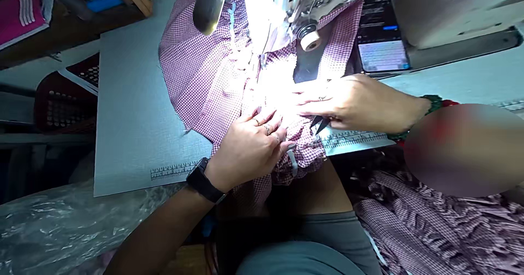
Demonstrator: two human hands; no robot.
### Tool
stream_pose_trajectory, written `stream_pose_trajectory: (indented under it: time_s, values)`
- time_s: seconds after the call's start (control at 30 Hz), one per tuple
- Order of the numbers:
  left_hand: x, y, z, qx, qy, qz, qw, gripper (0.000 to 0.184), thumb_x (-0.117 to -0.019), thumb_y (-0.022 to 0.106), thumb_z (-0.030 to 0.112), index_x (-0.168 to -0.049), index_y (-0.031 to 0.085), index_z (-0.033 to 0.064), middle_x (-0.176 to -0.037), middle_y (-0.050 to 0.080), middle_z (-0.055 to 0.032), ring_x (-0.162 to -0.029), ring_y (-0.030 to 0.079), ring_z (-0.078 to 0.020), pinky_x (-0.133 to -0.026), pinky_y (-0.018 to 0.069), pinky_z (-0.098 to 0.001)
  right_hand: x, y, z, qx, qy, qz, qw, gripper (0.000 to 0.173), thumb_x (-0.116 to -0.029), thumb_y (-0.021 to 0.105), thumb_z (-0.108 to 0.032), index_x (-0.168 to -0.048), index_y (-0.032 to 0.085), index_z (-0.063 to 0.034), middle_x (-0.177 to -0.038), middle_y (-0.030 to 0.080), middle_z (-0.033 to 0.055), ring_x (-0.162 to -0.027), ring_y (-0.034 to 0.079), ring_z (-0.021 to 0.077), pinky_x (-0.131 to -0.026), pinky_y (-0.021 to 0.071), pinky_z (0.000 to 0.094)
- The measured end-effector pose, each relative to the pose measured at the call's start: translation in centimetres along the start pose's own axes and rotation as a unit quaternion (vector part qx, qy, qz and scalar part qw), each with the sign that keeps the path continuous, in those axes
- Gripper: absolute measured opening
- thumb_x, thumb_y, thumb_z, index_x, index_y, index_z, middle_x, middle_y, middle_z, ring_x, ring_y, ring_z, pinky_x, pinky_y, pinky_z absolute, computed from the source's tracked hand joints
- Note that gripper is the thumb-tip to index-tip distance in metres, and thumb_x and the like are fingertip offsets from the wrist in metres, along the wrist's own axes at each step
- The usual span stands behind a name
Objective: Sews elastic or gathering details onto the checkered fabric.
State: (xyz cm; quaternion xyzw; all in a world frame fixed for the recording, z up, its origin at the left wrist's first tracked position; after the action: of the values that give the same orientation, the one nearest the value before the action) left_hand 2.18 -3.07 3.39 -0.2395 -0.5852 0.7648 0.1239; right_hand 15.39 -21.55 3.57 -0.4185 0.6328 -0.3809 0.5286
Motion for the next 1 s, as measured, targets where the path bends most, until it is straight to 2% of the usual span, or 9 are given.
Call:
stream_pose_trajectory:
  time_s: [0.07,0.23,0.37,0.43,0.5,0.57,0.73,0.87,1.0]
  values:
    - [0.0,0.1,0.1,-0.001,0.008,0.002,1.0,0.039,-0.1053,0.047,0.032,-0.115,0.079,0.0121,-0.134,0.069,-0.0074,-0.136,0.058,-0.024,-0.119,0.0378,-0.0491,0.1,0.0,0.1,0.003,-0.001,-0.003,1.0,0.041,-0.0888,0.05,-0.006,-0.117,0.079,-0.0174,-0.122,0.074,0.0109,-0.101,0.073,0.0326,-0.073,0.0574,0.0477]
    - [0.0,0.1,0.1,0.006,0.011,0.0,1.0,0.039,-0.1058,0.047,0.031,-0.118,0.078,0.0105,-0.134,0.07,-0.008,-0.136,0.058,-0.0241,-0.122,0.0338,-0.05,0.0,-0.1,-0.6,0.008,0.002,0.013,1.0,0.037,-0.0861,0.053,-0.004,-0.109,0.081,-0.0121,-0.109,0.077,0.0098,-0.082,0.073,0.0291,-0.065,0.056,0.0441]
    - [-0.1,-0.2,0.0,-0.002,0.014,0.003,1.0,0.038,-0.1047,0.047,0.031,-0.116,0.079,0.0114,-0.132,0.071,-0.0077,-0.134,0.059,-0.0241,-0.118,0.0397,-0.0462,0.1,0.0,-0.1,0.007,0.007,0.004,1.0,0.036,-0.0861,0.052,-0.004,-0.107,0.08,-0.0118,-0.115,0.077,0.0102,-0.085,0.074,0.0303,-0.067,0.0568,0.0455]
    - [-0.1,-0.2,0.0,0.0,0.013,0.002,1.0,0.038,-0.105,0.048,0.031,-0.115,0.079,0.011,-0.132,0.071,-0.008,-0.134,0.059,-0.0247,-0.119,0.0395,-0.0464,0.0,0.2,0.1,0.004,-0.006,0.016,1.0,0.038,-0.0838,0.052,-0.003,-0.107,0.08,-0.0109,-0.11,0.077,0.0118,-0.075,0.071,0.0301,-0.06,0.0534,0.0452]
    - [-0.1,-0.1,0.0,-0.003,0.01,-0.002,1.0,0.038,-0.1047,0.048,0.031,-0.117,0.078,0.0113,-0.132,0.071,-0.0073,-0.135,0.059,-0.0241,-0.119,0.0391,-0.0469,0.0,0.2,0.3,-0.003,-0.002,0.007,1.0,0.044,-0.0844,0.053,-0.004,-0.118,0.078,-0.0163,-0.112,0.076,0.0116,-0.086,0.073,0.031,-0.067,0.0559,0.0461]
    - [-0.1,-0.1,-0.1,-0.002,0.012,-0.001,1.0,0.038,-0.1048,0.048,0.031,-0.117,0.078,0.0113,-0.132,0.071,-0.0069,-0.134,0.059,-0.0237,-0.118,0.0397,-0.0464,0.0,0.2,0.3,-0.003,-0.003,0.003,1.0,0.038,-0.0882,0.052,-0.005,-0.114,0.078,-0.0149,-0.117,0.074,0.0116,-0.098,0.073,0.0313,-0.073,0.0574,0.0461]
    - [-0.1,-0.1,-0.1,0.009,0.011,-0.001,1.0,0.039,-0.1053,0.047,0.031,-0.119,0.077,0.01,-0.132,0.07,-0.0084,-0.135,0.058,-0.0245,-0.12,0.0364,-0.0477,-0.2,0.3,0.3,-0.008,0.003,0.002,1.0,0.042,-0.086,0.052,-0.003,-0.116,0.078,-0.0156,-0.118,0.075,0.012,-0.097,0.073,0.0328,-0.071,0.057,0.0475]
    - [-0.1,0.0,-0.2,0.004,0.012,0.001,1.0,0.039,-0.1051,0.047,0.032,-0.116,0.078,0.0099,-0.132,0.07,-0.0087,-0.135,0.058,-0.0249,-0.12,0.0378,-0.047,-0.3,0.2,0.2,0.003,0.0,0.012,1.0,0.034,-0.0862,0.052,-0.005,-0.104,0.08,-0.0126,-0.115,0.075,0.0122,-0.096,0.073,0.0328,-0.069,0.0561,0.0475]
    - [-0.2,0.0,-0.4,0.008,0.009,-0.003,1.0,0.039,-0.1047,0.047,0.031,-0.119,0.077,0.0092,-0.134,0.069,-0.0089,-0.136,0.057,-0.0244,-0.121,0.0356,-0.0454,-0.4,0.2,0.5,-0.003,0.004,0.013,1.0,0.045,-0.0851,0.051,-0.004,-0.118,0.078,-0.0188,-0.111,0.076,0.0132,-0.091,0.073,0.0327,-0.067,0.0558,0.0472]
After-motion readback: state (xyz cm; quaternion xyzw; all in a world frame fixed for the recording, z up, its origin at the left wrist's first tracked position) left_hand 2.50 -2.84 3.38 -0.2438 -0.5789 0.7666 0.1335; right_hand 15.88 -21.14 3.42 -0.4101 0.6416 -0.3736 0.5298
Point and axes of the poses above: each hand's wrist, its own x-axis away from the middle knuckle, its own y-axis out of the palm, z = x × y, the point moved 3 cm from there along -x, towards the middle knuckle
